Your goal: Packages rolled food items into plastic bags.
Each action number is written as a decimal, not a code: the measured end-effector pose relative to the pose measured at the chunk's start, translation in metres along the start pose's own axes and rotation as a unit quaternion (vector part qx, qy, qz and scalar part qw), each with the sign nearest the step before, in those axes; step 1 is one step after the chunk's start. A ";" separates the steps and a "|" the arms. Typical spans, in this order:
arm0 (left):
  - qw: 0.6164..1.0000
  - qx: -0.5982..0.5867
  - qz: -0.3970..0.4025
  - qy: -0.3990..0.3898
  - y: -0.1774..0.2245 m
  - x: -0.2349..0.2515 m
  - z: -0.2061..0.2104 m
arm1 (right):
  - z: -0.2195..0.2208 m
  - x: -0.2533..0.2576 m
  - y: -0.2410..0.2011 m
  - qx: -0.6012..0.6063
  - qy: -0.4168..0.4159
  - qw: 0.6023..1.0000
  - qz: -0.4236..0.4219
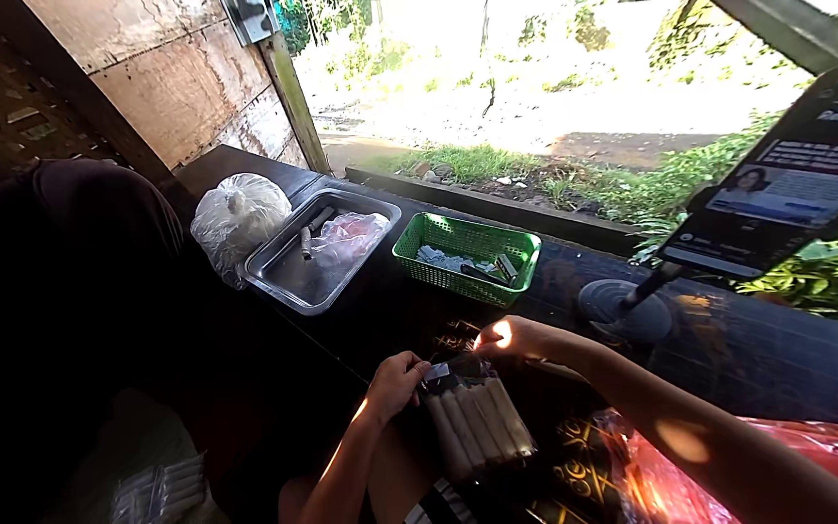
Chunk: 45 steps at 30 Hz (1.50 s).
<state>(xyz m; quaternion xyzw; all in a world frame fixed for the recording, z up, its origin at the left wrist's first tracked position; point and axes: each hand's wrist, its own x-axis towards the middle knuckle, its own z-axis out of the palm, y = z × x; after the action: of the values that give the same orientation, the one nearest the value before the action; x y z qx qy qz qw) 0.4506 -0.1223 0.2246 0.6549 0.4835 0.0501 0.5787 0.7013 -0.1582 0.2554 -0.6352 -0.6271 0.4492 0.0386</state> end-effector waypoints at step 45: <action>0.667 0.429 0.542 0.276 -0.065 0.010 -0.002 | 0.042 -0.001 0.032 -0.313 0.247 0.832 -0.385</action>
<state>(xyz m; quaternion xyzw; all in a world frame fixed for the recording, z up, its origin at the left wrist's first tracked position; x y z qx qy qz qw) 0.4175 -0.1228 0.1683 0.9337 0.1492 0.3207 -0.0556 0.6996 -0.1872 0.2109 -0.4098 -0.8978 0.0055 0.1612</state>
